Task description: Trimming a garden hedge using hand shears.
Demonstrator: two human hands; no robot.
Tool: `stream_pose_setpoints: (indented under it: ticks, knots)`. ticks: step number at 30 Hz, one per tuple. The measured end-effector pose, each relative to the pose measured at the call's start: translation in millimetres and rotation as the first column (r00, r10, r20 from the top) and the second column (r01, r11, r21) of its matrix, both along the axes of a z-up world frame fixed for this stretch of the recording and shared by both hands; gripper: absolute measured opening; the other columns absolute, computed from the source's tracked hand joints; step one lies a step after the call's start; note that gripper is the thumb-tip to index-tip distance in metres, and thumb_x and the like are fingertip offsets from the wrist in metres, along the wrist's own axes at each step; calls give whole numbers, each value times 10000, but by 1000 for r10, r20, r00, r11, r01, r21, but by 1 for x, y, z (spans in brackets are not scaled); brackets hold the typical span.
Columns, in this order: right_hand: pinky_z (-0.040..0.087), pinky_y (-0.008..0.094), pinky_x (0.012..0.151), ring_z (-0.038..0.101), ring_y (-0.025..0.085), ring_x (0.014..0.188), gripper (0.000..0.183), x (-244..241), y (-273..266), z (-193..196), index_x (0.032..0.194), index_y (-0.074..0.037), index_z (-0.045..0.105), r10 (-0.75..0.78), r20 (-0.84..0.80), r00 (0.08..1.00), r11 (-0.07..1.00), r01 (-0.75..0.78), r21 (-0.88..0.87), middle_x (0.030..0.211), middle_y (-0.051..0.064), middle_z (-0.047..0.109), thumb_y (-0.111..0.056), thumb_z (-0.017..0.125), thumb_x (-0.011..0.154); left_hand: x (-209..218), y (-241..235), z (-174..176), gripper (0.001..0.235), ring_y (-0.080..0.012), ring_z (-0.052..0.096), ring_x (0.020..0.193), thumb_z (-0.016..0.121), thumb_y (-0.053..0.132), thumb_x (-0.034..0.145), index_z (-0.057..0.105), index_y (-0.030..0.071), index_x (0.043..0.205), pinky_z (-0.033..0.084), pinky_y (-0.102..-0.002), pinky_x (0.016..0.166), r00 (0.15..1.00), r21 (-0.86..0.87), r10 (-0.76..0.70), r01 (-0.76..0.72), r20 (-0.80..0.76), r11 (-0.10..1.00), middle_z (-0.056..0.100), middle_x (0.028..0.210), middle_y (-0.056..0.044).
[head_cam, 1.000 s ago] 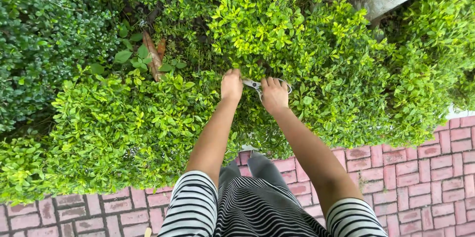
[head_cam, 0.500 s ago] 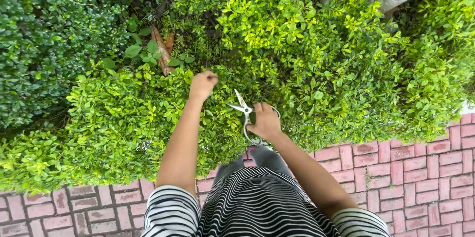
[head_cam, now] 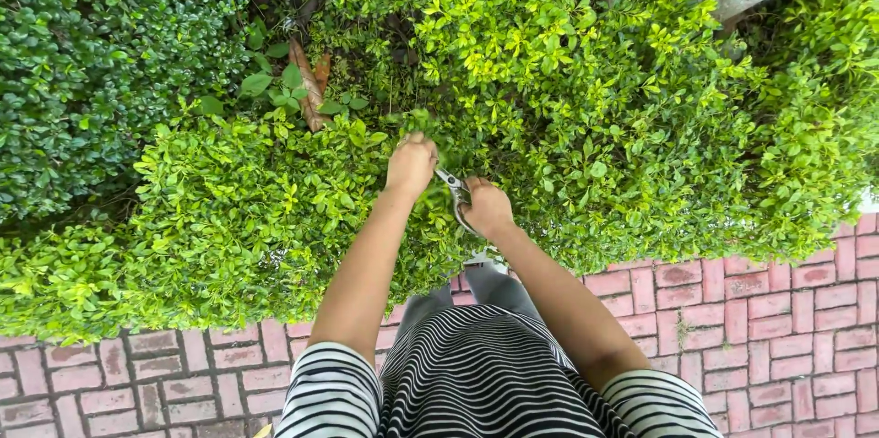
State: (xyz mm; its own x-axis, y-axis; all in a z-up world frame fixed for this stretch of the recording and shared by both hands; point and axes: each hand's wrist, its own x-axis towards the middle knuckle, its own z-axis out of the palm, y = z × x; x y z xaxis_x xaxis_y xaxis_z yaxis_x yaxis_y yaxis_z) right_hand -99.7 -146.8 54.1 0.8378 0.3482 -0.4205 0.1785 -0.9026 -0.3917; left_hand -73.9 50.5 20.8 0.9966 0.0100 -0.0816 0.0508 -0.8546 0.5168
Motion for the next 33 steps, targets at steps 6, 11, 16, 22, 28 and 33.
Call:
stream_pose_setpoints:
  ticks: [6, 11, 16, 22, 28, 33]
  knots:
    - [558, 485, 878, 688, 414, 964, 457, -14, -23, -6, 1241, -48, 606, -157, 60, 986, 969, 142, 201, 1116, 218, 689, -175, 691, 810, 8, 12, 43, 222, -312, 618, 1106, 562, 277, 1069, 688, 124, 1170, 633, -397, 862, 938, -207, 312, -338, -147, 918, 600, 1205, -133]
    - [558, 472, 905, 687, 404, 986, 453, -31, -57, -51, 1209, 0, 591, -284, -33, 958, 948, 286, 142, 1099, 235, 689, -232, 710, 839, 4, 54, -59, 681, -434, 375, 1411, 283, 598, 1064, 280, 147, 1576, 344, -537, 1183, 836, -289, 413, -522, -362, 803, 280, 1620, -174]
    - [584, 459, 888, 714, 382, 954, 628, -13, -35, -22, 1336, 7, 484, -372, -351, 859, 920, 391, -19, 1100, 227, 653, -282, 718, 829, 8, 25, 2, 913, -331, -12, 1580, 27, 790, 879, -75, 275, 1625, 35, -566, 1243, 705, -354, 169, -531, -689, 770, -10, 1723, -26]
    - [520, 406, 984, 680, 320, 1023, 729, -7, -17, -34, 1359, -10, 527, -204, -378, 903, 916, 312, 251, 1166, 207, 689, -386, 768, 783, -20, 26, 32, 998, -268, 43, 1598, 192, 843, 853, 102, 248, 1649, 94, -566, 1271, 619, -450, 8, -580, -786, 680, 61, 1743, -43]
    - [538, 360, 889, 666, 254, 955, 735, -9, -16, -43, 1382, 1, 509, -135, -467, 874, 875, 326, 357, 1096, 167, 706, -365, 755, 794, -34, 27, -9, 1243, -324, -70, 1583, 811, 395, 747, 3, 192, 1670, 35, -565, 1249, 645, -328, -129, -198, -753, 924, -69, 1720, -168]
    - [535, 317, 869, 666, 203, 951, 683, -11, -25, -34, 1406, -17, 478, -124, -562, 818, 782, 429, 453, 1126, 121, 693, -323, 724, 847, -39, 3, -21, 1314, -341, 399, 1469, 928, 417, 638, 161, 38, 1636, 283, -487, 1238, 828, -5, -157, 183, -539, 983, 442, 1552, -192]
